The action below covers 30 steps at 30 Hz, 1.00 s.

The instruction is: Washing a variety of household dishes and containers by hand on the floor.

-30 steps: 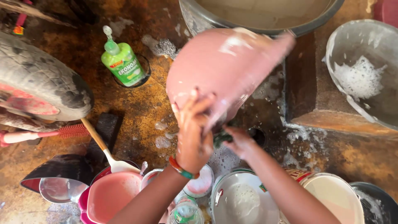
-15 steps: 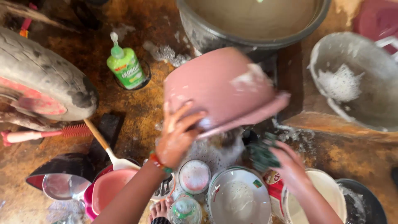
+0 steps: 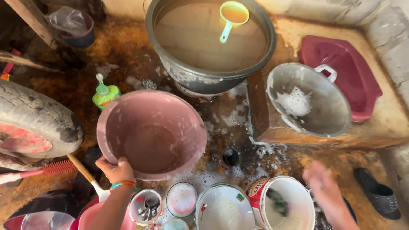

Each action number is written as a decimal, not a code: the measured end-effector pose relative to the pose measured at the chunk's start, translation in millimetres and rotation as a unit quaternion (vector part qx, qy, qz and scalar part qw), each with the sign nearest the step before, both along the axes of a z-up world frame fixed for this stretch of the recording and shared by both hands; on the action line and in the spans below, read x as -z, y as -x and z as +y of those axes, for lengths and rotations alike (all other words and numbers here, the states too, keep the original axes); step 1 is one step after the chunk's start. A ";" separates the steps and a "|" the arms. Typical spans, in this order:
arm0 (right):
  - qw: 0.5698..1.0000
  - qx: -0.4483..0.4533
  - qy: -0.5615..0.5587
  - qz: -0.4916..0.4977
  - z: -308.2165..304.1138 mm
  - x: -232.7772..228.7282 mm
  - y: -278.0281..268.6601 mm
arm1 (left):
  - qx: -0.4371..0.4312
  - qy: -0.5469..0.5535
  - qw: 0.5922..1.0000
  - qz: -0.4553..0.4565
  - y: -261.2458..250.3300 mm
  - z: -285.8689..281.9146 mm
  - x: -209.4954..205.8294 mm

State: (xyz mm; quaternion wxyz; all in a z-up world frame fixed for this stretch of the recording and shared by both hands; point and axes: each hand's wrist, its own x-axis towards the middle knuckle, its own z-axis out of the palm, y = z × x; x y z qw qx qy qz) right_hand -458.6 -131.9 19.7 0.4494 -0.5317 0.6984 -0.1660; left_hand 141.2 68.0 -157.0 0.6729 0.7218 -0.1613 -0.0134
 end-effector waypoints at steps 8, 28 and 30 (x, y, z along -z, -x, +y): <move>0.801 0.347 -0.037 -0.486 -140.3 -9.5 -86.8 | 0.002 -0.345 0.861 0.373 -24.3 2.0 -30.8; 0.945 0.113 0.299 -0.068 -67.5 -2.1 27.4 | 0.431 -0.327 0.808 0.232 71.6 -79.9 -210.0; 0.945 0.083 0.305 -0.088 -61.1 -6.7 28.4 | 0.440 -0.332 0.807 0.211 94.3 -89.0 -257.2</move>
